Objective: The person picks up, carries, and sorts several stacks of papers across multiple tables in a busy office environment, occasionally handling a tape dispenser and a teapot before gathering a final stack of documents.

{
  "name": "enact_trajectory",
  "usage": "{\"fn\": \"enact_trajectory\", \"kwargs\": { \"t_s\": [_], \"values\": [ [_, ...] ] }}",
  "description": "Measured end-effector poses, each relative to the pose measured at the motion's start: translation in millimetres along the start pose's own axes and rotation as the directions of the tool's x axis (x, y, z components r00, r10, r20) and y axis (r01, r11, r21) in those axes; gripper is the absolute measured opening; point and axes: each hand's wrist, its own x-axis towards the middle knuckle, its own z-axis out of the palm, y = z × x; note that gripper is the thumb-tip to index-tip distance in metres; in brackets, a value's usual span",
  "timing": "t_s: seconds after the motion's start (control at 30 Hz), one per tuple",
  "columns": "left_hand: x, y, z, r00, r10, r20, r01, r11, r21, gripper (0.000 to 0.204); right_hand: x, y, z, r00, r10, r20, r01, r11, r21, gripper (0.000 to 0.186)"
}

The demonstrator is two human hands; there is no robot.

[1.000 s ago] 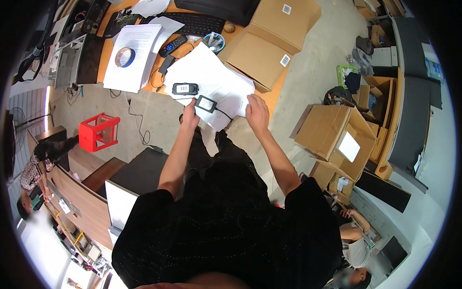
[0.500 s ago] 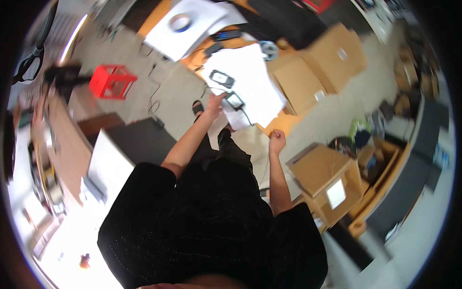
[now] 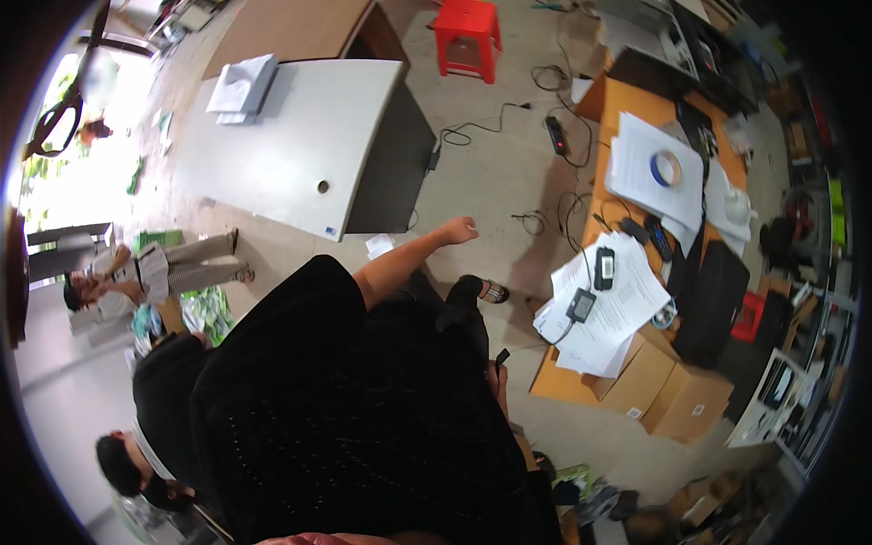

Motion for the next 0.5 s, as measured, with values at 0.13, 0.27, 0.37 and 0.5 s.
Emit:
{"fn": "enact_trajectory", "kwargs": {
  "t_s": [0.13,0.27,0.37,0.5],
  "values": [
    [-54.1,-98.0,-43.4,0.993,0.05,-0.106,-0.026,0.977,0.213,0.044,42.4,-40.8,7.1,0.999,-0.042,-0.033,0.042,0.999,-0.003,0.015],
    [-122.1,-169.9,-70.5,0.988,-0.045,-0.145,0.068,0.984,0.162,0.043,106.9,-62.3,29.3,0.972,-0.225,-0.063,0.212,0.963,-0.167,0.013],
    [-184.8,-237.7,-64.2,0.974,-0.076,-0.211,0.089,0.994,0.056,0.042,97.9,-89.9,89.4,0.977,-0.2,-0.069,0.179,0.957,-0.229,0.01],
    [-261.1,-318.5,-69.5,0.976,-0.175,-0.127,0.182,0.982,0.049,0.039,104.6,-95.4,191.0,0.975,-0.221,0.019,0.213,0.912,-0.351,0.012]
  ]
}}
